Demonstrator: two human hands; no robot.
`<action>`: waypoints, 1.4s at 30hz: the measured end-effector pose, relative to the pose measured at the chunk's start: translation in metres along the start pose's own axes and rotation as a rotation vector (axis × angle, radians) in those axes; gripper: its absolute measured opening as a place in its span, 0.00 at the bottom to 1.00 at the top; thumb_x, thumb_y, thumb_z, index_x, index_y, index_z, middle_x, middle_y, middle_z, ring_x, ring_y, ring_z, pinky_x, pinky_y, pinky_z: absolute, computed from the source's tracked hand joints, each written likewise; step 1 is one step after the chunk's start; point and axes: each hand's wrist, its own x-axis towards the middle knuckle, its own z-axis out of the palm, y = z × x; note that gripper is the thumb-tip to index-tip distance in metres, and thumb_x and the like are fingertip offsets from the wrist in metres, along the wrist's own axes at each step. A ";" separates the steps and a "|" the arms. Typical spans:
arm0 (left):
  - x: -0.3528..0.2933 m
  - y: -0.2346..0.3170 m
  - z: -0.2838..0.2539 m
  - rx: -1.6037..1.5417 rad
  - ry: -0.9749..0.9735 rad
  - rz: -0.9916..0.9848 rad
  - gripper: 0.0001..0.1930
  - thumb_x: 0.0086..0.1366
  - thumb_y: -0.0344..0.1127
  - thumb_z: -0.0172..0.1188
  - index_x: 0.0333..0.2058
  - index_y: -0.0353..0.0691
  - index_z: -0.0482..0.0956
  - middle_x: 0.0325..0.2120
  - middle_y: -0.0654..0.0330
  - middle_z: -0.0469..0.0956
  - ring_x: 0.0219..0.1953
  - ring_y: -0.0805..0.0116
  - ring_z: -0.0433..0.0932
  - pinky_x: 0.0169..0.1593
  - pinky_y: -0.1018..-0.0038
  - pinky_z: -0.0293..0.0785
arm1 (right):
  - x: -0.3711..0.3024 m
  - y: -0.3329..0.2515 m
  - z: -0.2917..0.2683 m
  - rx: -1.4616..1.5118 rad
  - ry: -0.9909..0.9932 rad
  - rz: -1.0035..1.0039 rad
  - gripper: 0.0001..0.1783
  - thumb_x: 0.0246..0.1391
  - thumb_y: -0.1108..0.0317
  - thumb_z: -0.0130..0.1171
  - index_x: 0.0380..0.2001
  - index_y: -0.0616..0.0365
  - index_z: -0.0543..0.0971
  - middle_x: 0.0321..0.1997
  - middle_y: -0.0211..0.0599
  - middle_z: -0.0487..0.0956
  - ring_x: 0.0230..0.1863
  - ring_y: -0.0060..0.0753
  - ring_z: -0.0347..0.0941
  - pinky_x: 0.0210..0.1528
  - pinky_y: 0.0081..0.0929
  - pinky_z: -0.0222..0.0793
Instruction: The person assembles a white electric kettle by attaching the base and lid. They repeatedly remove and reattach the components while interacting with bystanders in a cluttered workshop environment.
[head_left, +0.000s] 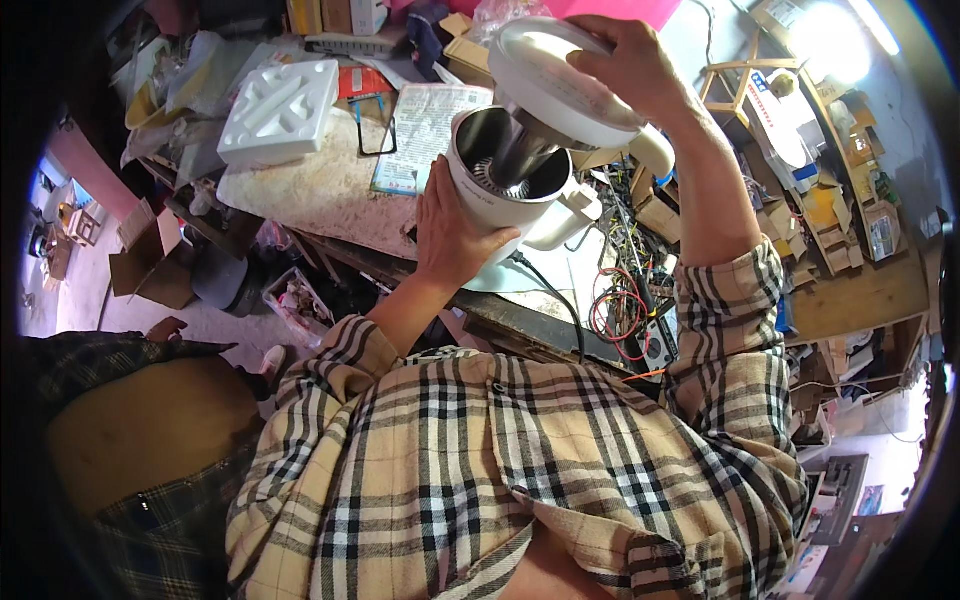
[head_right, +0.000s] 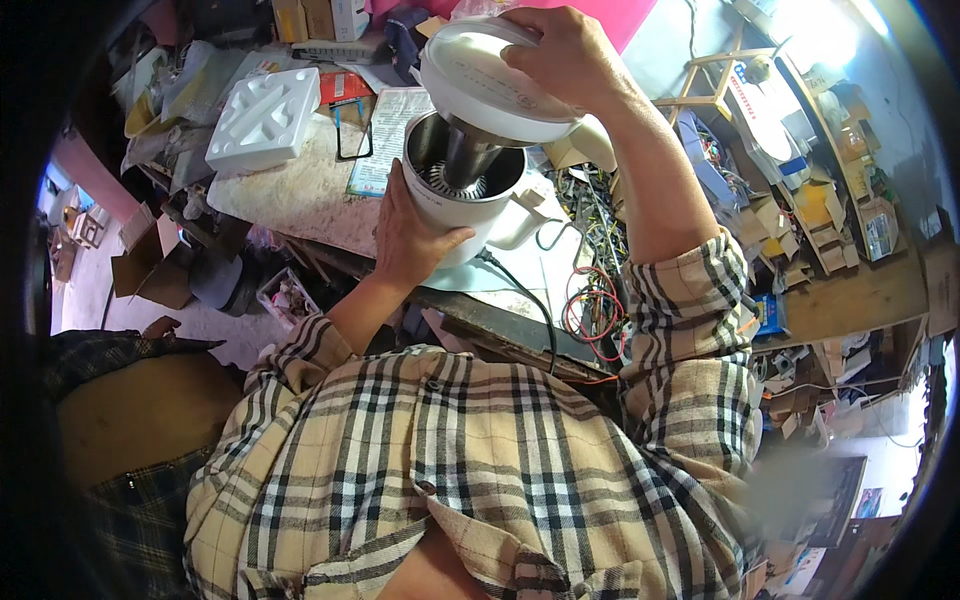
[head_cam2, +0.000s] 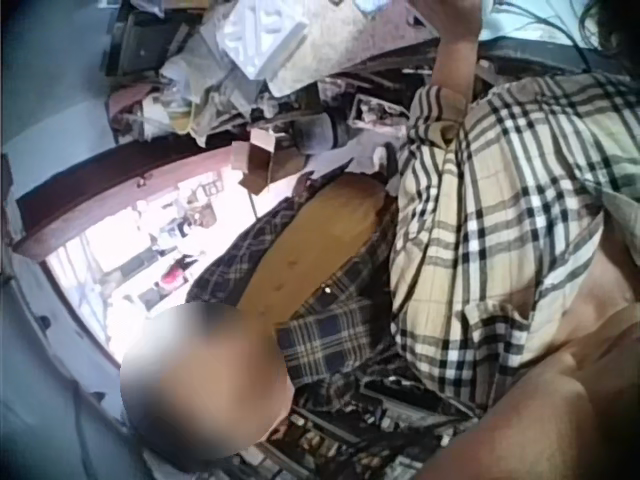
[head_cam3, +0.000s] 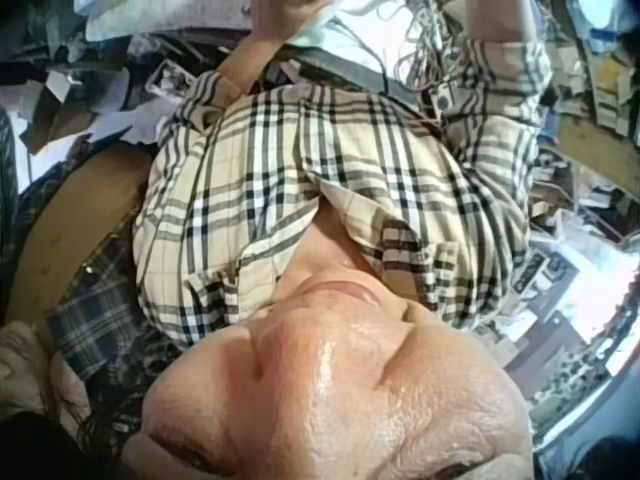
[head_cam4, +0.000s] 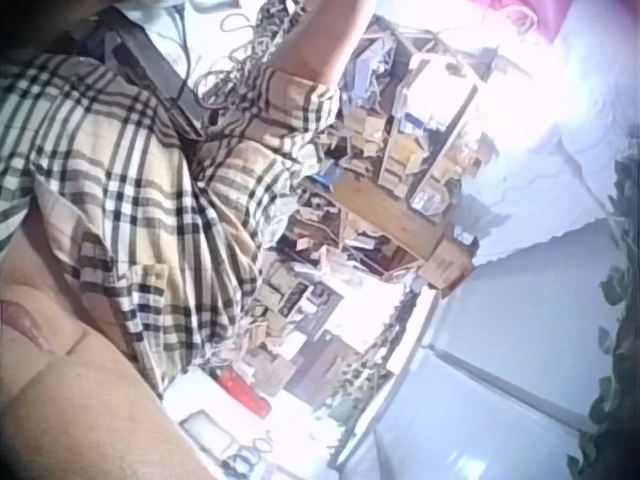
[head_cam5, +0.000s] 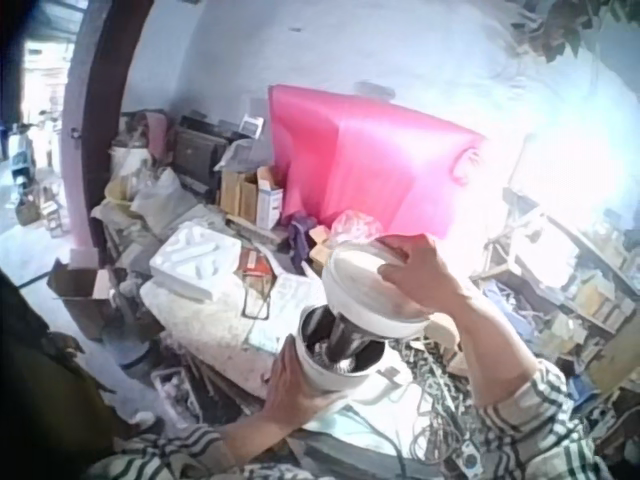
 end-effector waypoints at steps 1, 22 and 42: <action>0.000 0.001 -0.001 -0.002 -0.012 -0.005 0.64 0.40 0.46 0.77 0.65 0.27 0.39 0.60 0.34 0.55 0.61 0.39 0.59 0.63 0.54 0.56 | -0.002 0.000 -0.002 0.002 0.001 0.017 0.25 0.46 0.65 0.64 0.50 0.58 0.78 0.39 0.39 0.83 0.37 0.28 0.78 0.45 0.27 0.73; -0.010 0.001 -0.030 -0.078 0.085 0.082 0.49 0.51 0.45 0.71 0.63 0.28 0.51 0.57 0.39 0.63 0.58 0.42 0.64 0.61 0.57 0.61 | -0.109 0.055 -0.033 0.837 0.425 0.630 0.10 0.54 0.74 0.56 0.41 0.60 0.78 0.22 0.20 0.73 0.15 0.11 0.59 0.17 0.14 0.53; -0.010 0.074 -0.026 -0.198 -0.116 0.628 0.10 0.53 0.28 0.64 0.36 0.37 0.77 0.34 0.55 0.80 0.36 0.58 0.80 0.40 0.68 0.76 | -0.188 0.089 0.080 2.082 0.544 0.552 0.17 0.56 0.70 0.57 0.49 0.64 0.76 0.48 0.49 0.79 0.46 0.41 0.79 0.48 0.40 0.79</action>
